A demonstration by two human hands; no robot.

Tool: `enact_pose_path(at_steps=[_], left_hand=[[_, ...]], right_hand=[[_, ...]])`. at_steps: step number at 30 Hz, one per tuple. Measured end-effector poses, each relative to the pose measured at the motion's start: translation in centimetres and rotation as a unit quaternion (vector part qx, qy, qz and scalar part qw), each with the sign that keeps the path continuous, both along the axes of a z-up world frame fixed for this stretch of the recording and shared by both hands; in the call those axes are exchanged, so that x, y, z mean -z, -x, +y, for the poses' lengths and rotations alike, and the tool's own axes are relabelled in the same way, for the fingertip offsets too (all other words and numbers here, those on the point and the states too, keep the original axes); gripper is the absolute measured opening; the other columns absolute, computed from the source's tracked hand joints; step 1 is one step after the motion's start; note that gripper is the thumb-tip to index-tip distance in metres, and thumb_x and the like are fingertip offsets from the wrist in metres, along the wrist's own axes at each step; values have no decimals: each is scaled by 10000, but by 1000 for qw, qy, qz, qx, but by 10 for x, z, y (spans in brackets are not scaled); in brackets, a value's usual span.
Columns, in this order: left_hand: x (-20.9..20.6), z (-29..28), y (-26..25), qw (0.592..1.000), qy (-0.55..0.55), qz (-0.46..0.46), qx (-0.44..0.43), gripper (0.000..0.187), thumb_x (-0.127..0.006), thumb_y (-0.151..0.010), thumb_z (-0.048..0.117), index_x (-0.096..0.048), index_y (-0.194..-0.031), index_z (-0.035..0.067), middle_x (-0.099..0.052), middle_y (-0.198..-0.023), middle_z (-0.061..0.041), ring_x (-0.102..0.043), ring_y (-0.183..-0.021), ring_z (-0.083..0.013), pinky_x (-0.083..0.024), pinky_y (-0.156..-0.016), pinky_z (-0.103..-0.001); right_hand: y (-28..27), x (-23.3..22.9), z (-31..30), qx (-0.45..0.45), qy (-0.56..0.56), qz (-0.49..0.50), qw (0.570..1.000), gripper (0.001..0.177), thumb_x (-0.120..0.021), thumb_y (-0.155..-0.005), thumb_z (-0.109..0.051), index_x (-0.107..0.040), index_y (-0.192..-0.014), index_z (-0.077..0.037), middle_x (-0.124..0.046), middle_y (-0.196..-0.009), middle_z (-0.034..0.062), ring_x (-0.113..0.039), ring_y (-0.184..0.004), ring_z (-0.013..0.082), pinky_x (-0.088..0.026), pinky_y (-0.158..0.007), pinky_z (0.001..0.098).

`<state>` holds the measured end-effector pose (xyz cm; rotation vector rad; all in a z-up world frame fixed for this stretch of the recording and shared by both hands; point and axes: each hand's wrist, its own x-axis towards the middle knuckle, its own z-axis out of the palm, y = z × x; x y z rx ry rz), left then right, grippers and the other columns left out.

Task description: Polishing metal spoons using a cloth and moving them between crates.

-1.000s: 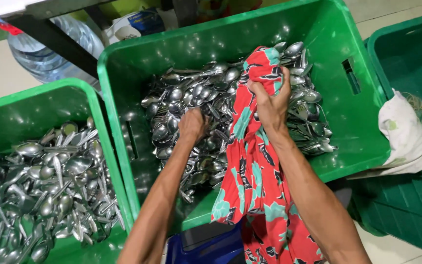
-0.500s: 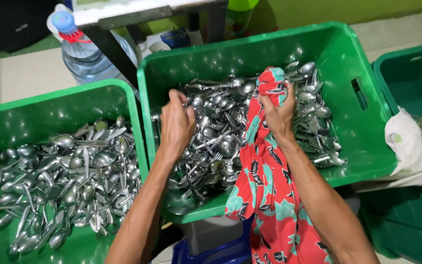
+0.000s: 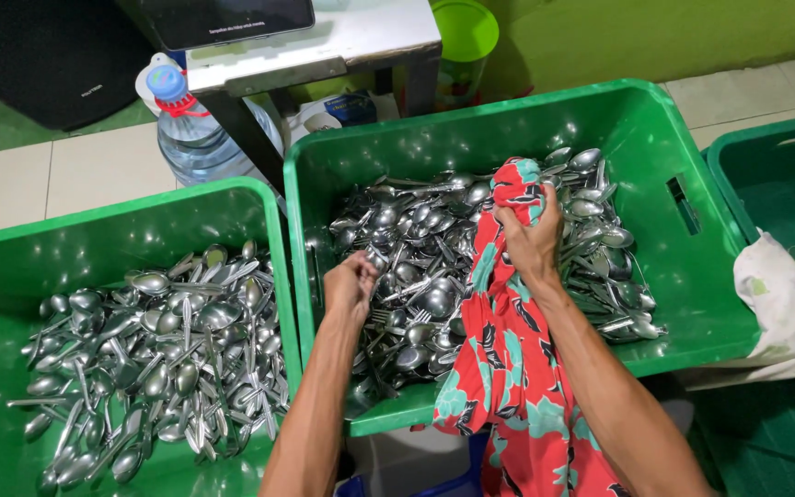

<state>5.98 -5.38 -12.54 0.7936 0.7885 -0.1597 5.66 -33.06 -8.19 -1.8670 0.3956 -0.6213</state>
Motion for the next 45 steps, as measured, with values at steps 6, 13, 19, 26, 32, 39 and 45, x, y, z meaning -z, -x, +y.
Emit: enact_pose_path(at_steps=[6,13,19,26,32,39,45], left_hand=[[-6,4,1,997,-6,-39,58,284,-525,-930,-50,-577,-1194,-140,-546,-828,-61,-537,-654,-89,-470,-553,-157],[-29,-9,36,827,-451,-172,288,323,-429,-927,167,-647,-1135,50,-736,-882,-206,-722,-887,-403,-555,-804,-506],[-47,-12,55,769,-518,-198,317,289,-459,-1044,306,-678,-1098,126,-713,-776,-212,-703,-854,-461,-520,-751,-535],[-66,-15,58,715,-535,-278,354,270,-403,-1067,240,-616,-997,89,-699,-769,-274,-681,-808,-522,-508,-714,-582],[-66,-18,61,698,-543,-295,362,247,-407,-1074,239,-597,-993,103,-694,-726,-253,-699,-755,-488,-504,-674,-571],[-67,-12,61,693,-541,-293,375,242,-397,-1071,246,-594,-1036,109,-730,-836,-248,-694,-836,-491,-499,-704,-596],[-74,-15,60,688,-539,-303,379,264,-416,-1063,232,-619,-1054,65,-749,-881,-248,-698,-844,-510,-515,-715,-606]], right_hand=[[6,-18,11,7,-23,7,1000,435,-808,-749,-189,-607,-1111,-55,-678,-905,162,-657,-832,286,-483,-734,429],[9,-50,48,-96,17,-12,995,316,-700,-925,-179,-580,-1169,-16,-626,-981,187,-629,-841,305,-517,-766,425],[12,-30,78,-217,190,-76,955,479,-627,-1011,-374,-551,-1234,43,-568,-995,197,-635,-886,357,-507,-769,473],[12,12,81,-253,426,-36,868,369,-793,-800,-284,-662,-1126,-174,-510,-1094,44,-711,-762,307,-616,-677,424],[8,0,81,-189,479,-35,857,399,-856,-753,-210,-607,-1049,-112,-485,-1028,57,-694,-668,291,-594,-570,399],[12,11,84,-240,479,-53,843,297,-831,-804,-225,-611,-971,-116,-481,-998,55,-662,-635,207,-568,-554,317],[0,27,72,-131,579,-42,804,416,-858,-668,-204,-567,-960,-149,-474,-1014,23,-674,-684,226,-578,-571,338]])
